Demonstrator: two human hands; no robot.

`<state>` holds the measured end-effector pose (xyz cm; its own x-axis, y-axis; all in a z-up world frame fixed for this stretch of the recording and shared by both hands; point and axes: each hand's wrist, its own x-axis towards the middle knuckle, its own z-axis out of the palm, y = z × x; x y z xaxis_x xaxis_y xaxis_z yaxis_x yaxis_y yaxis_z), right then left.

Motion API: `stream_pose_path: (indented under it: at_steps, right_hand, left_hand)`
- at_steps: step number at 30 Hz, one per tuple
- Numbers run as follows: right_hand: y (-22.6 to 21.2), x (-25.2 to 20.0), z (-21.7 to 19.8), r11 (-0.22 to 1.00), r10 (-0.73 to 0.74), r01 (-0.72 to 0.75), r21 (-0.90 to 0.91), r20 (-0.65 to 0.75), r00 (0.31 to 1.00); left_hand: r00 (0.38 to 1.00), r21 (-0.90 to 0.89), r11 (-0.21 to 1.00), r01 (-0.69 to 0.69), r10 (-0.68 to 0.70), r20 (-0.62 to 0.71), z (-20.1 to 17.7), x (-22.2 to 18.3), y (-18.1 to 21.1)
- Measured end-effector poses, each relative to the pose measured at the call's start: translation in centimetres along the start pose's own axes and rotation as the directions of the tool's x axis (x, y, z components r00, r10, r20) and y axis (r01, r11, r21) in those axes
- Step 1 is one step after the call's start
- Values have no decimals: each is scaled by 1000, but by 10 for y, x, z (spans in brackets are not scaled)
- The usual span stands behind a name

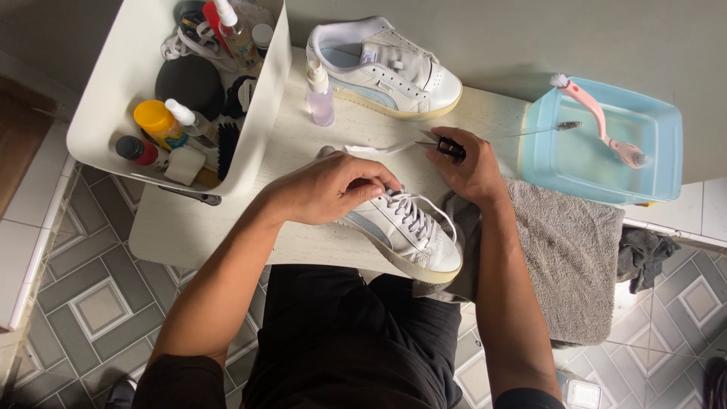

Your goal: Threading shoelaces through the eyelets of a white sneaker using hands and a small metal tool.

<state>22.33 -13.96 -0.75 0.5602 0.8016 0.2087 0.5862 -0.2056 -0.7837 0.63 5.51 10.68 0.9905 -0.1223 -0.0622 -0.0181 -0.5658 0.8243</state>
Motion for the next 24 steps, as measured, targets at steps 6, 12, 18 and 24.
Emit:
stream_pose_path:
  at_steps: [6,12,18,24]
  right_hand:
    - [-2,0,0,997,66,-66,-35,10,998]
    - [-8,2,0,997,80,-80,-19,11,997]
    - [4,1,2,997,79,-79,-20,6,997]
    - [5,1,1,996,84,-84,-6,-5,996]
  left_hand:
    - [1000,24,1000,-15,15,-4,-3,-1,1]
    - [999,49,998,-40,41,-13,-9,-3,17]
    - [986,55,990,-132,137,-96,-8,4,8]
    - [941,268,955,-122,198,-275,3,8,-29]
